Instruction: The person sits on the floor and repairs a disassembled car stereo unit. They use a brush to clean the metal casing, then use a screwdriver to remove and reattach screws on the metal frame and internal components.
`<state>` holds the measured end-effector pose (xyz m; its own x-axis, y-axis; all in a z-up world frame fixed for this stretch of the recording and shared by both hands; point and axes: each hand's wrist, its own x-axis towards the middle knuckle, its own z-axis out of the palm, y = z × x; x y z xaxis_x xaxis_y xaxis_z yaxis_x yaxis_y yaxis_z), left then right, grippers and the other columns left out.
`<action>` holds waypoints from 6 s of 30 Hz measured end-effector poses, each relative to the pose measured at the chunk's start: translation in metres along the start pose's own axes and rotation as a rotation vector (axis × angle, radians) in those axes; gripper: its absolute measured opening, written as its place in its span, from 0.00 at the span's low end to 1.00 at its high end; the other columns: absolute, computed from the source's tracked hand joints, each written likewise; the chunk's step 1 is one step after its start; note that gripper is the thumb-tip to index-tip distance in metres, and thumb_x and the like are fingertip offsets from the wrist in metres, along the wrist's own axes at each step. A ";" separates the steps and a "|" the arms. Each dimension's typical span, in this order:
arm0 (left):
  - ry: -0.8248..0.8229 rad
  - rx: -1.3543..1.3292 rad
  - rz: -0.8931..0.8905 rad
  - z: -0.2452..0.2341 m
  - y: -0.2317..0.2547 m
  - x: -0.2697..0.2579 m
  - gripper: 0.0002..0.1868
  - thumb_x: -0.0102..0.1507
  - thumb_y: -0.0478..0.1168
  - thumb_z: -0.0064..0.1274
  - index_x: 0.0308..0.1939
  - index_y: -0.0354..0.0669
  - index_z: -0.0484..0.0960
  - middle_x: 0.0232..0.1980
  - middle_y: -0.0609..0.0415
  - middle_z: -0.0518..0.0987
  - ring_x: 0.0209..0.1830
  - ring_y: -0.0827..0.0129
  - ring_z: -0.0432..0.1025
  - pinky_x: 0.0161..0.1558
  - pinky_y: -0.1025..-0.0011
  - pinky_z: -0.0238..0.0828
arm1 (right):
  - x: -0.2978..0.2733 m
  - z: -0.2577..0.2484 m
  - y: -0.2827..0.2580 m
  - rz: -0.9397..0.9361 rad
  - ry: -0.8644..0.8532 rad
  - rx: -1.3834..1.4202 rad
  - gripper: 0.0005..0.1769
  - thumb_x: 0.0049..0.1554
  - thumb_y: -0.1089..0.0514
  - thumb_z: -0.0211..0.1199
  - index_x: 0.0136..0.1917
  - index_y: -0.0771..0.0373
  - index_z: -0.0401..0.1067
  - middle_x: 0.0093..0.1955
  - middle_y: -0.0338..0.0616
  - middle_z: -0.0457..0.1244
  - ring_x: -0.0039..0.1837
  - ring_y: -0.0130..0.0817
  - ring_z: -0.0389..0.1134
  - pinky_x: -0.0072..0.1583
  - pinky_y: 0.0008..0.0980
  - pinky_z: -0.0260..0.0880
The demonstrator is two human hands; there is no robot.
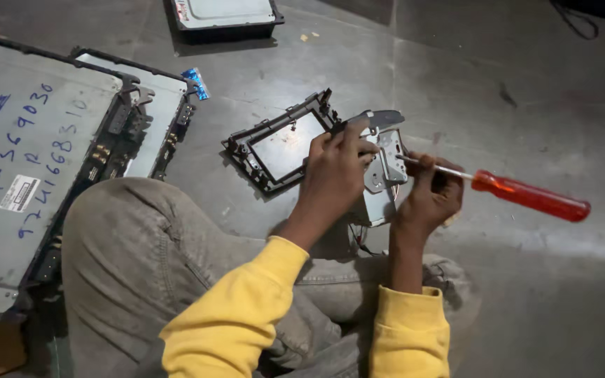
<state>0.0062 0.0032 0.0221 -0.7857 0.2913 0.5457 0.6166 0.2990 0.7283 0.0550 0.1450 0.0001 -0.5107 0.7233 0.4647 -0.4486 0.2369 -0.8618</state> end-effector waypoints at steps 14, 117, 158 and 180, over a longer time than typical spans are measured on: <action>-0.015 0.053 0.139 -0.002 -0.006 0.011 0.23 0.62 0.29 0.55 0.60 0.45 0.68 0.38 0.62 0.85 0.52 0.63 0.79 0.64 0.48 0.56 | -0.006 -0.003 0.006 0.024 -0.017 0.026 0.09 0.68 0.58 0.64 0.50 0.67 0.69 0.47 0.48 0.70 0.47 0.29 0.70 0.51 0.29 0.71; 0.089 0.039 0.105 -0.012 0.009 0.016 0.22 0.54 0.24 0.48 0.52 0.42 0.78 0.53 0.51 0.79 0.61 0.56 0.72 0.61 0.55 0.64 | -0.004 0.022 -0.036 -0.235 -0.374 -0.338 0.07 0.67 0.68 0.63 0.57 0.70 0.68 0.50 0.46 0.69 0.52 0.28 0.71 0.53 0.27 0.70; -0.075 -0.160 0.122 0.000 -0.028 0.004 0.22 0.46 0.35 0.60 0.46 0.38 0.80 0.63 0.44 0.72 0.70 0.50 0.63 0.68 0.46 0.59 | 0.001 0.027 -0.049 -0.317 -0.416 -0.532 0.07 0.66 0.69 0.67 0.55 0.68 0.70 0.48 0.43 0.70 0.48 0.30 0.72 0.51 0.29 0.73; 0.310 0.102 0.110 0.064 -0.014 -0.012 0.08 0.67 0.35 0.56 0.46 0.34 0.78 0.65 0.36 0.73 0.66 0.43 0.69 0.70 0.50 0.65 | 0.050 0.016 -0.179 -0.472 -0.628 -0.601 0.21 0.65 0.75 0.61 0.71 0.70 0.65 0.63 0.53 0.66 0.65 0.37 0.72 0.65 0.33 0.78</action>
<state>0.0098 0.0532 -0.0214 -0.6819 0.0417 0.7302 0.6882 0.3747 0.6213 0.0982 0.1288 0.1811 -0.7495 0.0357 0.6611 -0.3478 0.8284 -0.4391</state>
